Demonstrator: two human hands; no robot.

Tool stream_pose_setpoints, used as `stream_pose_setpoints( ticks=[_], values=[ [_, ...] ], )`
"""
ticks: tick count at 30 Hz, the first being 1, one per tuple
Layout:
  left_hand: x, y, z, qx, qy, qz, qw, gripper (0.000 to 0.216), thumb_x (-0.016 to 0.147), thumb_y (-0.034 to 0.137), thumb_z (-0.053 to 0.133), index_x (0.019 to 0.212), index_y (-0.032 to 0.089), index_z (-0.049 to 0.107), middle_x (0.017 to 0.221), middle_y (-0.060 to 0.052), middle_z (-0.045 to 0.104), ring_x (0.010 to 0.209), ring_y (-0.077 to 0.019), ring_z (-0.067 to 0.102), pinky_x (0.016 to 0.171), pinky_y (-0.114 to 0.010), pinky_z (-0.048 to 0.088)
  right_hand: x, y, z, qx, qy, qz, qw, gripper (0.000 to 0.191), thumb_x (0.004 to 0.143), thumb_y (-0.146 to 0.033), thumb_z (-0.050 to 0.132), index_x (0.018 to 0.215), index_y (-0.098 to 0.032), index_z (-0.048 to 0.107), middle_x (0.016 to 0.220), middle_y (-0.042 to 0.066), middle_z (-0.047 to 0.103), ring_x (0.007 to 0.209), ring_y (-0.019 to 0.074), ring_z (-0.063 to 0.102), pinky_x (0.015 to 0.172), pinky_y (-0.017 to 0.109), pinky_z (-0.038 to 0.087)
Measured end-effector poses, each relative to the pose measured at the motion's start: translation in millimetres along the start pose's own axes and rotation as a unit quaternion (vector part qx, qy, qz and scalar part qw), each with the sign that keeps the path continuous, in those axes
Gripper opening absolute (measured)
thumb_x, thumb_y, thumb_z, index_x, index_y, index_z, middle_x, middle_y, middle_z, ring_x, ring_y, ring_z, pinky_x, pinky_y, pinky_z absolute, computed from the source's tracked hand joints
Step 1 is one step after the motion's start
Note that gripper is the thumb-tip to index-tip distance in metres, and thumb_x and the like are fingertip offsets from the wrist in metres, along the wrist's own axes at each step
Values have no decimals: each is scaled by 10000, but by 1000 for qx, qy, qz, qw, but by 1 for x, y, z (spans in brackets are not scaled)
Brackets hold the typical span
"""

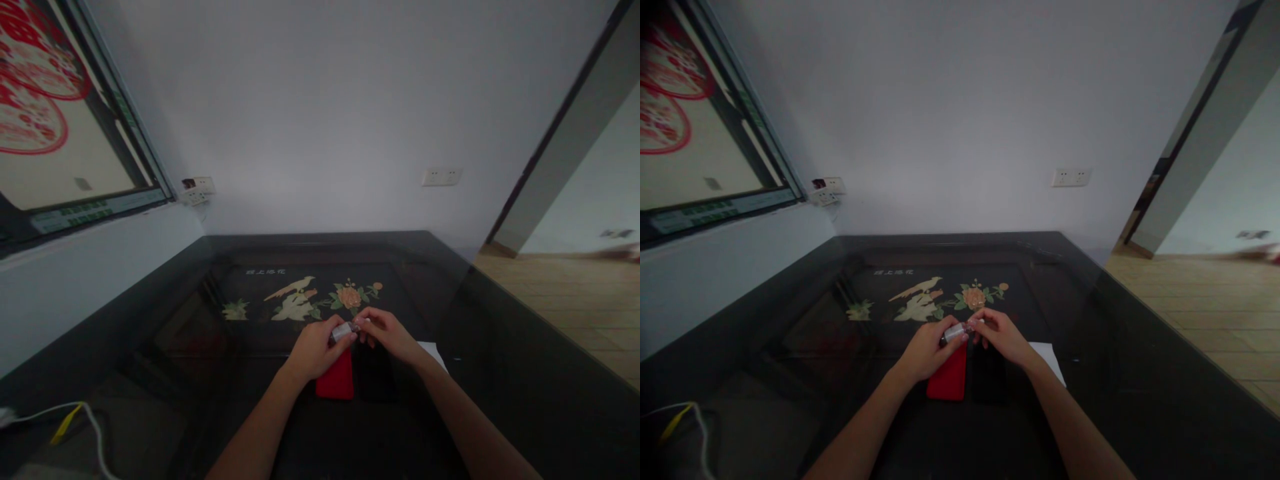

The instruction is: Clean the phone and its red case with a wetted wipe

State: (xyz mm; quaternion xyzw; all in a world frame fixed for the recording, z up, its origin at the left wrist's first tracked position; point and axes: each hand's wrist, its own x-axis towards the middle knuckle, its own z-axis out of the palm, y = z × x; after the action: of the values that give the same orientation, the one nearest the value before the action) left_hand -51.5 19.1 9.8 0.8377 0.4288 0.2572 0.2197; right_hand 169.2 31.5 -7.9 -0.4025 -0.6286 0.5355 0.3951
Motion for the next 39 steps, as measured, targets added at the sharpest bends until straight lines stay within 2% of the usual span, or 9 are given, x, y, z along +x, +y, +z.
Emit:
stream_pose_setpoints(
  ticks=[8, 12, 16, 22, 26, 31, 34, 37, 39],
  values=[
    [0, 1, 0, -7, 8, -5, 1000, 313, 1000, 501, 486, 1030, 230, 639, 785, -5, 669, 729, -178, 634, 655, -247, 380, -3, -9, -5, 40, 14, -13, 999, 375, 806, -495, 786, 1045, -226, 680, 960, 23, 661, 753, 148, 598, 600, 253, 458],
    [0, 0, 1, 2, 6, -10, 1000, 303, 995, 496, 497, 1038, 231, 639, 802, -11, 675, 741, -183, 637, 653, -247, 378, 0, -5, -2, 30, 13, 11, 999, 414, 843, -583, 710, 993, -199, 682, 866, 29, 658, 739, 170, 627, 566, 256, 467],
    [0, 0, 1, 1, 4, -9, 1000, 289, 996, 487, 503, 1026, 231, 634, 818, -11, 682, 746, -181, 640, 645, -246, 371, 0, -3, -3, -2, 5, 17, 1000, 379, 861, -553, 706, 965, -189, 692, 765, 16, 664, 698, 166, 624, 587, 265, 471],
    [0, -1, 2, 4, 1, -19, 1000, 313, 999, 505, 485, 1014, 229, 631, 803, -15, 673, 735, -183, 636, 635, -249, 364, -2, -4, -10, -14, -13, -7, 1000, 349, 886, -499, 702, 1088, -215, 692, 901, 34, 707, 779, 173, 635, 622, 270, 474],
    [0, -2, 2, 6, 4, -37, 999, 336, 1001, 524, 472, 1001, 226, 628, 770, -13, 652, 727, -187, 628, 641, -255, 375, -2, -2, -14, -9, 6, -15, 1000, 375, 845, -488, 747, 1090, -209, 695, 957, 44, 711, 775, 170, 636, 631, 274, 480],
    [2, -6, 5, -23, 82, -27, 996, 324, 1023, 475, 440, 1010, 208, 622, 974, -62, 645, 925, -209, 619, 843, -310, 462, 3, -1, -20, 8, 120, -9, 993, 430, 821, -539, 743, 1079, -201, 686, 895, 52, 700, 808, 202, 660, 611, 275, 491],
    [4, -14, 8, -48, 144, -39, 988, 309, 1044, 424, 392, 1101, 209, 608, 1103, -93, 611, 1029, -218, 599, 951, -359, 467, 6, 4, -26, 27, 199, 4, 980, 451, 798, -582, 746, 1056, -216, 692, 978, 61, 688, 810, 196, 657, 584, 261, 492],
    [6, -26, 12, -48, 189, -61, 979, 277, 1049, 372, 381, 1143, 208, 583, 1144, -105, 597, 1101, -234, 582, 1024, -406, 448, 9, 12, -30, 61, 229, 9, 971, 444, 785, -599, 755, 1013, -225, 688, 1041, 69, 681, 807, 190, 653, 570, 251, 494],
    [8, -35, 13, -32, 217, -74, 973, 233, 1032, 347, 422, 1130, 197, 570, 1154, -116, 595, 1123, -252, 576, 1036, -432, 445, 9, 15, -30, 88, 229, 6, 969, 433, 794, -616, 742, 948, -217, 670, 968, 59, 674, 754, 178, 634, 547, 247, 476]
  ],
)
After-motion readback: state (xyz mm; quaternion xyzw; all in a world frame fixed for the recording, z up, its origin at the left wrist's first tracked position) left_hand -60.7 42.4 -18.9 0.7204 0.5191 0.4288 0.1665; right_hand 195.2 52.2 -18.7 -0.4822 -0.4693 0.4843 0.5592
